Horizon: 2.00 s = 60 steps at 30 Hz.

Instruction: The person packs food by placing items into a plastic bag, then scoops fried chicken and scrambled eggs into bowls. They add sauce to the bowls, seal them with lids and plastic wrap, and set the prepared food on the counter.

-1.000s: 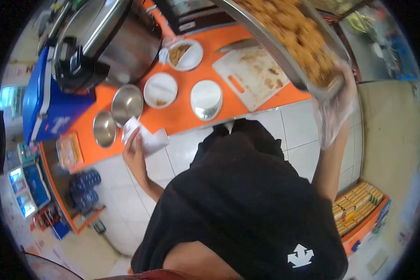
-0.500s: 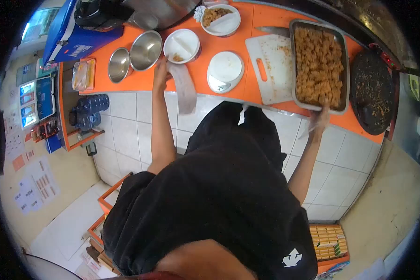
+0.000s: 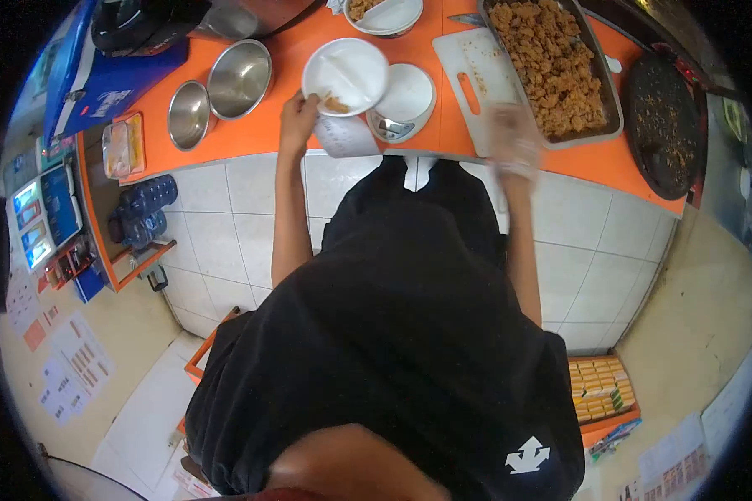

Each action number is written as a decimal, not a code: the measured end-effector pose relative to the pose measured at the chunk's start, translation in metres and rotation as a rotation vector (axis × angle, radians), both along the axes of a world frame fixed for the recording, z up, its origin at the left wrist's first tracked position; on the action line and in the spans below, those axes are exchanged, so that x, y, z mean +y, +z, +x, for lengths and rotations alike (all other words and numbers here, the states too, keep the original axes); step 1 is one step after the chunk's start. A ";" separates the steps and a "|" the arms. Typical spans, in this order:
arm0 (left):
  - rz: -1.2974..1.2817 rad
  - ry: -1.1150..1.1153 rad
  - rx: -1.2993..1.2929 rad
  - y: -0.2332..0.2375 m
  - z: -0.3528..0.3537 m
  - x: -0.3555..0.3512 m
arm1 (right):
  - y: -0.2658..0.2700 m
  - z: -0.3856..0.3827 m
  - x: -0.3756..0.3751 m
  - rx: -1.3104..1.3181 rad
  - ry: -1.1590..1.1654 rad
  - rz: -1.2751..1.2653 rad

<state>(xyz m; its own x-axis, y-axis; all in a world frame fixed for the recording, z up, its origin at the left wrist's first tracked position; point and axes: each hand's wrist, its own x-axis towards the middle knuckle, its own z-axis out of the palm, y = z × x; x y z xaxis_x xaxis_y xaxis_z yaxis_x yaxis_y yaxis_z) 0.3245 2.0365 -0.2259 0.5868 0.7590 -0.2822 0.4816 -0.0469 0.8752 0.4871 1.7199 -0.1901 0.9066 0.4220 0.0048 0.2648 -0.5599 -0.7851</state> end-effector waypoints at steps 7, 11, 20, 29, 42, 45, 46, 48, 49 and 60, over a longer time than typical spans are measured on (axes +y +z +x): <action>-0.015 -0.282 -0.118 -0.006 0.038 -0.019 | -0.049 -0.070 0.095 0.506 0.094 -0.359; 0.010 -0.343 -0.065 0.001 0.038 -0.002 | -0.052 -0.081 0.108 0.401 -0.073 -0.198; -0.064 -0.424 -0.063 0.007 0.045 0.008 | -0.053 -0.061 0.110 0.441 0.161 -0.215; 0.150 -0.572 -0.169 0.009 0.076 -0.018 | 0.017 -0.024 0.094 0.558 -0.276 0.213; -0.306 -0.251 -0.054 0.012 0.050 -0.041 | 0.021 0.118 0.043 -0.219 -0.039 -0.885; -0.410 -0.171 -0.055 0.040 0.043 -0.057 | 0.008 0.123 0.029 -0.340 0.054 -0.859; -0.475 -0.126 -0.055 0.044 0.040 -0.059 | 0.011 0.125 0.029 -0.345 0.084 -0.838; -0.323 -0.106 -0.101 0.049 0.025 -0.061 | 0.022 0.127 0.033 -0.234 0.048 -0.870; -0.173 -0.101 -0.149 0.052 0.016 -0.060 | 0.015 0.139 0.028 -0.248 0.063 -0.777; 0.132 0.013 0.130 0.039 -0.076 -0.052 | -0.001 0.231 -0.049 0.403 -0.354 0.162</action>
<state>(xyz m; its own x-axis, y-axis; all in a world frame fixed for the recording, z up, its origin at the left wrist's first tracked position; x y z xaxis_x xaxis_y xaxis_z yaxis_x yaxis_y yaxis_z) 0.2489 1.9844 -0.1866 0.5417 0.8016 -0.2528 0.5919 -0.1503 0.7919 0.7176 1.6713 -0.1913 0.9365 0.1143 -0.3316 -0.2559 -0.4239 -0.8688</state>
